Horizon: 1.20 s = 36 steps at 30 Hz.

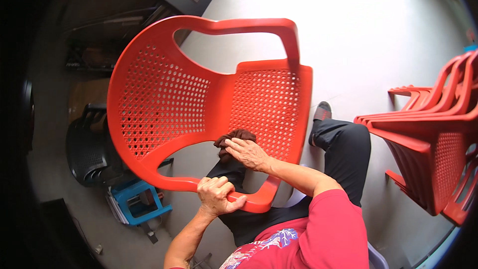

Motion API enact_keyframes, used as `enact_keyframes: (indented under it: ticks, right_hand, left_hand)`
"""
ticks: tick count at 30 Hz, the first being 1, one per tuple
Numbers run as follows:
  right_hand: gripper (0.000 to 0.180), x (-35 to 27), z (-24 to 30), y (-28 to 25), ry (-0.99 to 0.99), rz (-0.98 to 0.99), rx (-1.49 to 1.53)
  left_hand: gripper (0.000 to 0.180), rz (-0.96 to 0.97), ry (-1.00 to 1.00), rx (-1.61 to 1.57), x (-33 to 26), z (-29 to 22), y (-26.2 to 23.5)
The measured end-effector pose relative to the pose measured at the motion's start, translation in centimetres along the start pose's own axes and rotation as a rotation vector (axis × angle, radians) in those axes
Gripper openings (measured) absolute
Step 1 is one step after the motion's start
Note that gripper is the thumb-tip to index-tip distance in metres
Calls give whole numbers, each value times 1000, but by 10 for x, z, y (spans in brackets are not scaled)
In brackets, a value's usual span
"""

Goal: The person wipes a red plastic chair with a dark cloth, cleaning the seat, backrest, armrests, and legs. The person turns the chair over to clean the underside and then sets it upright before moving to another chair.

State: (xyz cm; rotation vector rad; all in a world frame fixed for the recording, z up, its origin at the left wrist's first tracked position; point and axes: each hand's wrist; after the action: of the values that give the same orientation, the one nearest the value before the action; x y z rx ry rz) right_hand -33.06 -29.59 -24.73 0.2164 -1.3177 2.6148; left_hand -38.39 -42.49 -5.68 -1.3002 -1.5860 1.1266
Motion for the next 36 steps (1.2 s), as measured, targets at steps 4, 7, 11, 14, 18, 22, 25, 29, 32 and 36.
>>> enact_keyframes:
  ticks: [4,7,11,14,18,22,25,29,32,36]
  right_hand:
    - [35,-35,-27,-60,142,-73,-176]
    - [38,-37,-76,-84,339,-247,-408]
    - [47,-3,-134,-95,596,-501,-597]
    - [51,20,-159,-101,805,-642,-548]
    - [49,9,-157,-98,898,-706,-677]
    - [31,-46,-135,-97,1142,-636,-148]
    - [17,-99,-112,-51,1187,-539,155]
    - [27,-124,-34,-40,1230,-386,239]
    - [40,-131,14,-53,938,-303,-12]
    - [22,-123,28,-63,559,-195,-35]
  left_hand:
    - [37,1,-3,26,0,-3,-1]
    - [39,-10,10,37,1,-3,0]
    - [40,-20,15,40,1,-4,1]
    - [39,-33,18,36,1,-4,4]
    - [35,-50,-6,39,-2,-6,4]
    - [34,-82,-6,41,-2,-6,6]
    - [30,-83,-17,27,-1,-10,4]
    - [30,-97,-25,35,-5,-8,6]
    - [31,-93,-35,27,-4,-10,5]
    - [31,-99,-45,35,-6,-10,4]
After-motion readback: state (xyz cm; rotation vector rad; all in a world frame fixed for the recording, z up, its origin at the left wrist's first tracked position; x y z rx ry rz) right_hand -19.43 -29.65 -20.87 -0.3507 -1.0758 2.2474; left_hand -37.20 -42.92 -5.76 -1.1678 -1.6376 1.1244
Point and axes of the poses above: each hand's wrist, its own x-axis towards the middle knuckle, its own y-axis out of the palm, z = x × y, and after that the axes turned 7 degrees about y, right-handed
